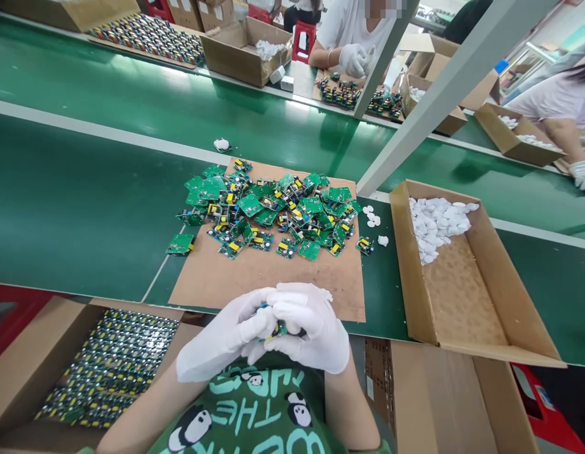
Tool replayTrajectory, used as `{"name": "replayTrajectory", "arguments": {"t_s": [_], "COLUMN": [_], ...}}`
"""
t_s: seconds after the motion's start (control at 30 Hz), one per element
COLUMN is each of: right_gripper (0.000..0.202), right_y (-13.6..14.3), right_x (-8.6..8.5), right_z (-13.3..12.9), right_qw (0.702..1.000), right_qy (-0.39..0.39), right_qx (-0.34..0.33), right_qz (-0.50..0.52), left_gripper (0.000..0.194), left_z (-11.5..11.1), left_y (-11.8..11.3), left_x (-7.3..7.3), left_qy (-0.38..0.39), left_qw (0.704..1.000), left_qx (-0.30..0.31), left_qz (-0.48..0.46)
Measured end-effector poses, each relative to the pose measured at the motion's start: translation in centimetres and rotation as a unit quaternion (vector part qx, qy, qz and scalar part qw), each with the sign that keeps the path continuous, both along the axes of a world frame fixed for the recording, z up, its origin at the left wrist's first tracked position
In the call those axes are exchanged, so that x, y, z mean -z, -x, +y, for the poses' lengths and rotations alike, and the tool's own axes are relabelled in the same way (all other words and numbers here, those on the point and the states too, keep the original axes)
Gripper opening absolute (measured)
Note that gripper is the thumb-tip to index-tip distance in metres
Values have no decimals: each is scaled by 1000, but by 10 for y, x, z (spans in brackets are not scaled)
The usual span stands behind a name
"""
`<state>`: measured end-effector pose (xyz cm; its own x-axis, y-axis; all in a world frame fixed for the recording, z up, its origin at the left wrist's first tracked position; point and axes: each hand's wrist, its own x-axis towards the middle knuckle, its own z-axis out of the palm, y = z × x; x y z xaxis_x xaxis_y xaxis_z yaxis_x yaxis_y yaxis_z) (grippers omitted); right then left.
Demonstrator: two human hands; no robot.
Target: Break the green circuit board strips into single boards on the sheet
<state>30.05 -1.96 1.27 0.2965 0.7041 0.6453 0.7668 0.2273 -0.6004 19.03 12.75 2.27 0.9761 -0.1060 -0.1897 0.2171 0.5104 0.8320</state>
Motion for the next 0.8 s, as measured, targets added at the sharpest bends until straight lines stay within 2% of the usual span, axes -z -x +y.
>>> {"name": "replayTrajectory", "arguments": {"t_s": [0.13, 0.23, 0.33, 0.4, 0.47, 0.63, 0.8], "right_gripper": [34, 24, 24, 27, 26, 29, 19], "right_y": [1, 3, 6, 7, 6, 4, 8], "right_x": [-8, -11, -11, -10, -10, -12, -17], "right_z": [-2, -4, -6, -5, -5, -3, -3], "right_qw": [998, 996, 997, 997, 996, 996, 996], "right_qy": [-3, -3, -25, -12, 15, 19, 14], "right_qx": [2, 18, 32, 35, 29, 18, 30], "right_qz": [-65, -86, -68, -61, -78, -83, -79], "left_gripper": [47, 50, 36, 25, 23, 47, 45], "left_z": [0, -1, -2, -3, -3, 1, 1], "left_y": [5, 5, 2, -1, -1, 4, 5], "left_x": [4, -1, -13, -18, -19, -13, -10], "left_qy": [-25, -40, -78, -118, -133, -35, -14], "left_qw": [999, 998, 995, 991, 991, 997, 998], "left_qx": [29, 27, 33, 22, 9, 59, 48], "left_qz": [-17, -41, -59, -51, -30, -31, -39]}}
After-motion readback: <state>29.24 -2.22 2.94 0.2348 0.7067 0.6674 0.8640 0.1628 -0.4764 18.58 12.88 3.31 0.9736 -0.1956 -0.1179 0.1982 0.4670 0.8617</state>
